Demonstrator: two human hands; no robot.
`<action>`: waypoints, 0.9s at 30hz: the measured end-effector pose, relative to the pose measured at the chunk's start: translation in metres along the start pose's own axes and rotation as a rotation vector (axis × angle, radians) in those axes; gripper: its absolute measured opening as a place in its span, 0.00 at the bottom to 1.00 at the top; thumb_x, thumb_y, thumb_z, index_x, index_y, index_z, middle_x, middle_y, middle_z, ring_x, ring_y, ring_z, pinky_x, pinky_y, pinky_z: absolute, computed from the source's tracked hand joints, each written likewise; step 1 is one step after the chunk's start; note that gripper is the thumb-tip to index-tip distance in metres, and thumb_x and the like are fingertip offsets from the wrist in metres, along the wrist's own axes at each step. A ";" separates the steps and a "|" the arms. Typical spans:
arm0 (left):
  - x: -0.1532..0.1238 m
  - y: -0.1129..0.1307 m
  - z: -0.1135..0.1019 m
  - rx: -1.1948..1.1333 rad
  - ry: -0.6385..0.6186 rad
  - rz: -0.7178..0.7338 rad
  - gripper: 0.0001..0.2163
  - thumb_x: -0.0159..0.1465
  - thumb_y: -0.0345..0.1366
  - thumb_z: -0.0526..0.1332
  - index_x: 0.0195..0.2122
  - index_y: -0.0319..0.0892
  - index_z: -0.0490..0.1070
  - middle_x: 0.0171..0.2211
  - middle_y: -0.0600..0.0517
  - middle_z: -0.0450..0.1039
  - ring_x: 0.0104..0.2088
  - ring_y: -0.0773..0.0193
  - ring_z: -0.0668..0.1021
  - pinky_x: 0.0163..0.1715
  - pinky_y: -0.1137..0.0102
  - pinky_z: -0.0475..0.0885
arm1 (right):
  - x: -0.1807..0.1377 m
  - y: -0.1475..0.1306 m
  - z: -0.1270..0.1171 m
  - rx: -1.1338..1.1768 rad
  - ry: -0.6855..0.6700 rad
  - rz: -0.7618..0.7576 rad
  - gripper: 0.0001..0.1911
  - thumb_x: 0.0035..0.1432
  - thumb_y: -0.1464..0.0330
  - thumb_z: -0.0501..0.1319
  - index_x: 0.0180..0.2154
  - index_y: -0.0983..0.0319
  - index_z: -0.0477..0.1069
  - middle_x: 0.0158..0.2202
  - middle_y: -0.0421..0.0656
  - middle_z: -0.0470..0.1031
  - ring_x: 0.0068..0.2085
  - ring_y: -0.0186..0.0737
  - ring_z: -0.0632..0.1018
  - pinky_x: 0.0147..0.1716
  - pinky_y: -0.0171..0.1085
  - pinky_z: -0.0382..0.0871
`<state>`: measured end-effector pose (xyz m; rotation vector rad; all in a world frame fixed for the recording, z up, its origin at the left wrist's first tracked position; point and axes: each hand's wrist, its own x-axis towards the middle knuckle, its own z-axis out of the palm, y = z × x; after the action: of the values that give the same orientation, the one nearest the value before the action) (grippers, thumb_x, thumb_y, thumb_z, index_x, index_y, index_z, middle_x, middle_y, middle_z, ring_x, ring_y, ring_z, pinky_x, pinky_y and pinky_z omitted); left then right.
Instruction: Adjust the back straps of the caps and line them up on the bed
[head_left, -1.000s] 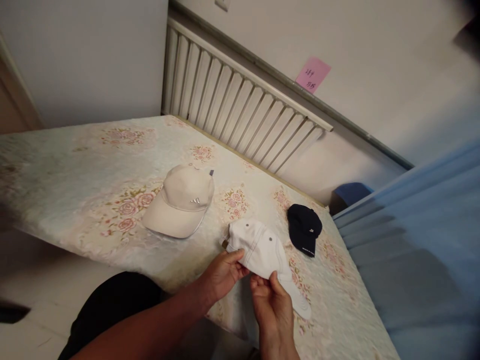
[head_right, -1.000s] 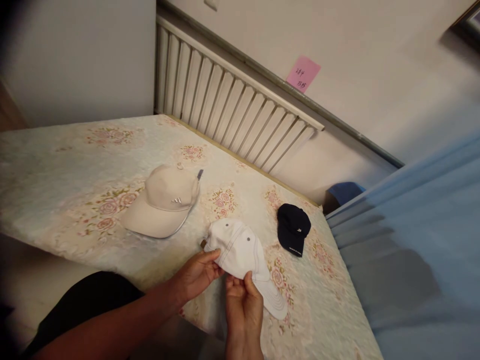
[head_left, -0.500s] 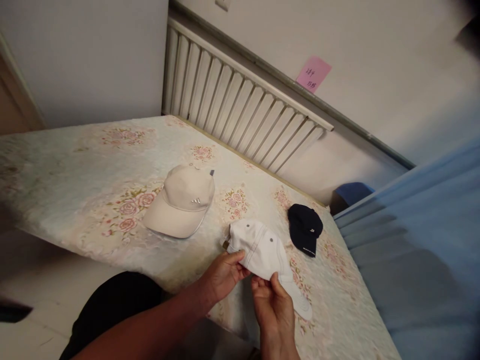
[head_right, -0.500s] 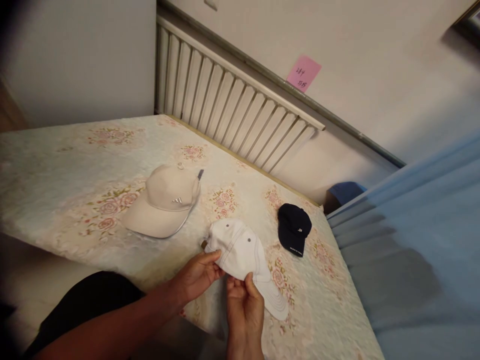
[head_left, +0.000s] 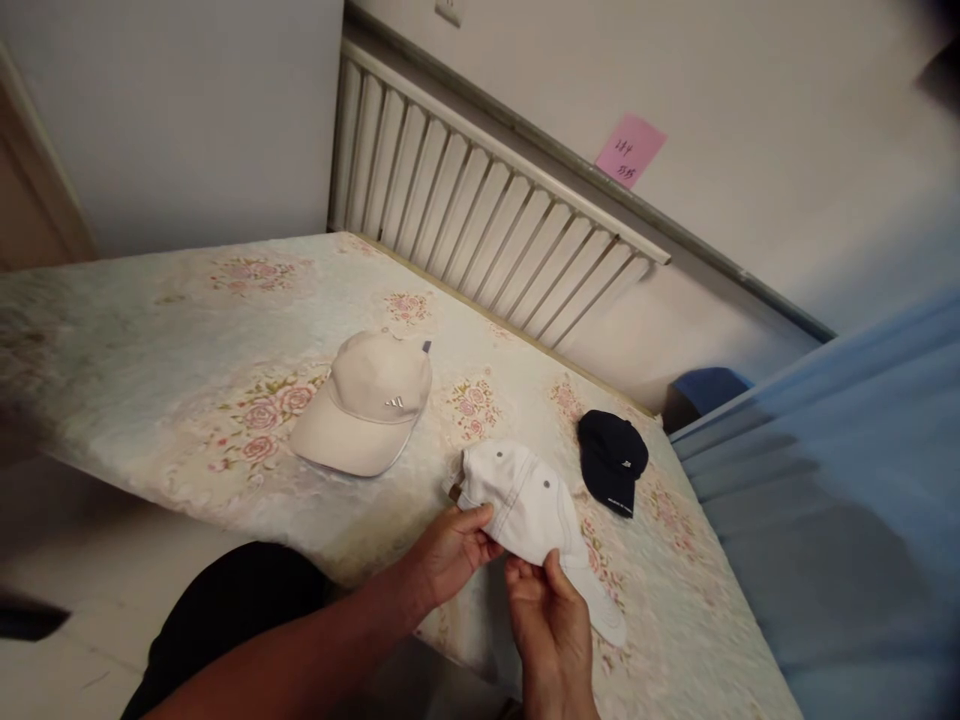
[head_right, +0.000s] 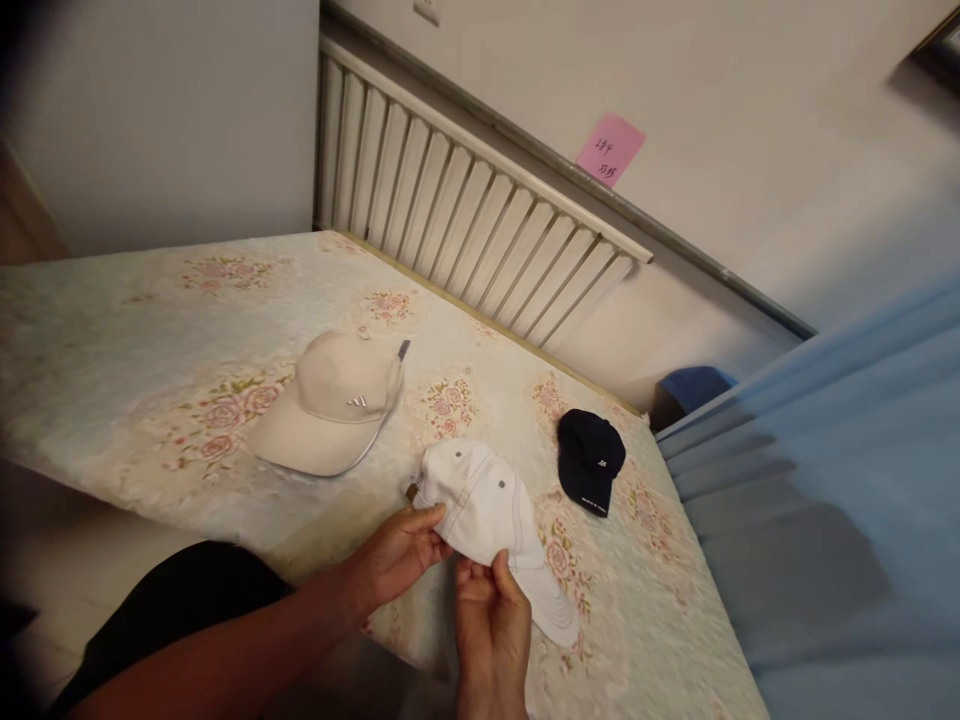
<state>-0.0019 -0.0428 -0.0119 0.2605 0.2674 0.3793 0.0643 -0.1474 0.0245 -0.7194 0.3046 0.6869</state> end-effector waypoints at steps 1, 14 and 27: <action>-0.001 0.000 0.001 -0.003 -0.007 -0.001 0.09 0.54 0.31 0.68 0.37 0.37 0.74 0.33 0.48 0.78 0.33 0.64 0.77 0.38 0.68 0.68 | 0.000 0.000 0.000 0.003 0.006 0.003 0.18 0.49 0.78 0.61 0.43 0.58 0.71 0.40 0.39 0.79 0.42 0.34 0.78 0.36 0.34 0.74; 0.002 0.006 0.000 -0.157 0.014 -0.019 0.06 0.61 0.30 0.61 0.39 0.38 0.74 0.35 0.49 0.78 0.34 0.64 0.78 0.40 0.68 0.70 | 0.000 -0.007 -0.007 -0.033 -0.037 -0.081 0.22 0.48 0.78 0.63 0.46 0.56 0.69 0.42 0.38 0.78 0.41 0.35 0.78 0.33 0.34 0.73; 0.001 0.008 0.004 -0.112 0.052 -0.040 0.07 0.65 0.34 0.58 0.40 0.37 0.72 0.36 0.46 0.78 0.36 0.63 0.79 0.42 0.67 0.72 | -0.001 -0.018 -0.001 -0.014 -0.028 -0.085 0.18 0.52 0.77 0.61 0.45 0.57 0.71 0.42 0.39 0.79 0.44 0.34 0.78 0.36 0.35 0.74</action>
<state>-0.0026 -0.0355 -0.0061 0.1357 0.3007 0.3602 0.0760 -0.1585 0.0331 -0.7316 0.2423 0.6180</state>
